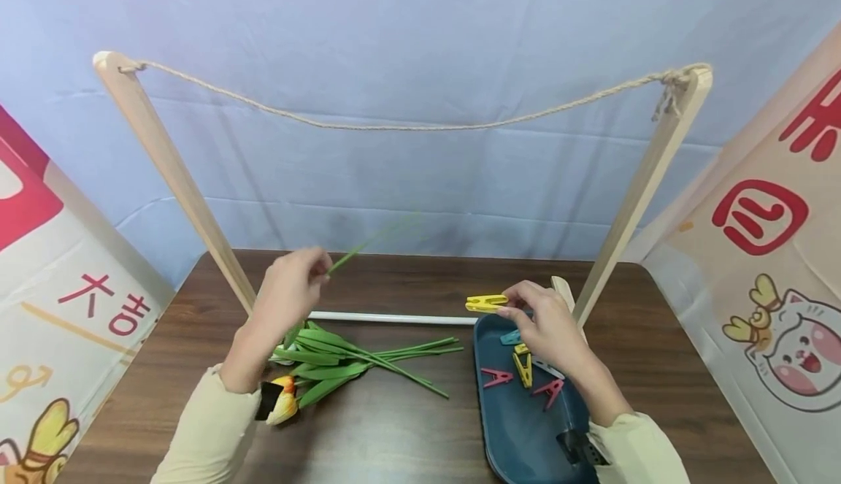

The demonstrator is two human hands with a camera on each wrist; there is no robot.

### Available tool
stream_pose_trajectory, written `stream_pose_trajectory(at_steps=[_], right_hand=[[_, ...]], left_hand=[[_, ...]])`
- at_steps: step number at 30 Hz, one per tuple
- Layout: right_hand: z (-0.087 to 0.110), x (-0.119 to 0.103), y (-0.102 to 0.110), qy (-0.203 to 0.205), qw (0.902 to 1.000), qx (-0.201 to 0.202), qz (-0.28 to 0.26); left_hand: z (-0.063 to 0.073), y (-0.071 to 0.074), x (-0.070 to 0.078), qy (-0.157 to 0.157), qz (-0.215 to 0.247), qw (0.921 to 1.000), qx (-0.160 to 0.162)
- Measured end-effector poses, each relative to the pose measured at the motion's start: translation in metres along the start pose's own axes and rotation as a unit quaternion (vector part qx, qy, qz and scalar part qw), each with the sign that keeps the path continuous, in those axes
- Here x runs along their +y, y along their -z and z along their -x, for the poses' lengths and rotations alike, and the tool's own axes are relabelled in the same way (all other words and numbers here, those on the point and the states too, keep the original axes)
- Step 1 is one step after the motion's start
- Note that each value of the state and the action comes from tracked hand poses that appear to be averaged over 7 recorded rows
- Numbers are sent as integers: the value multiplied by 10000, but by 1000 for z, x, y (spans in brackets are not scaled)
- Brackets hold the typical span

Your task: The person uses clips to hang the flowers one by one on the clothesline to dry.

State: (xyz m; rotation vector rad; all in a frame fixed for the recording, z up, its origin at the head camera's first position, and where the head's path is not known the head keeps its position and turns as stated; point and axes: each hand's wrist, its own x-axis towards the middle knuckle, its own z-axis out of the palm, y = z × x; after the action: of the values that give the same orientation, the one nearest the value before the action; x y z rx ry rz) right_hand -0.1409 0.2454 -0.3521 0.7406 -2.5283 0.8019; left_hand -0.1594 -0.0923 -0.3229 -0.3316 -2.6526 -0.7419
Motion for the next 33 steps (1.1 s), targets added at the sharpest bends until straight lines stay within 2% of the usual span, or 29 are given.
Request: stream_pose_trajectory(at_steps=[2, 4, 8, 12, 18, 22, 25, 29, 33], right_hand=[[-1, -1, -2, 41, 10000, -33, 39], [-3, -2, -3, 98, 9999, -61, 68], [-9, -4, -7, 277, 9996, -85, 79], [-13, -5, -9, 455, 9989, -105, 54], [-22, -8, -10, 523, 9980, -98, 327], [-38, -15, -6, 501, 9981, -292, 219], [-59, -25, 1, 614, 9974, -369, 66], [-93, -44, 12, 814, 9963, -259, 51], [-128, -68, 23, 809, 9965, -200, 8]], left_hand=[[-4, 7, 2, -184, 307, 9987, 357], [-9, 13, 5, -226, 583, 9959, 659], [-20, 19, 8, -123, 941, 9894, 1102], [-29, 21, 8, -13, 1103, 9846, 1355], [-35, 20, 6, 127, 1201, 9831, 1379], [-34, 19, 6, 187, 1261, 9823, 1373], [-34, 18, 6, 197, 1290, 9819, 1373], [-35, 17, 6, 233, 1327, 9813, 1374], [-36, 18, 7, 253, 1328, 9812, 1378]])
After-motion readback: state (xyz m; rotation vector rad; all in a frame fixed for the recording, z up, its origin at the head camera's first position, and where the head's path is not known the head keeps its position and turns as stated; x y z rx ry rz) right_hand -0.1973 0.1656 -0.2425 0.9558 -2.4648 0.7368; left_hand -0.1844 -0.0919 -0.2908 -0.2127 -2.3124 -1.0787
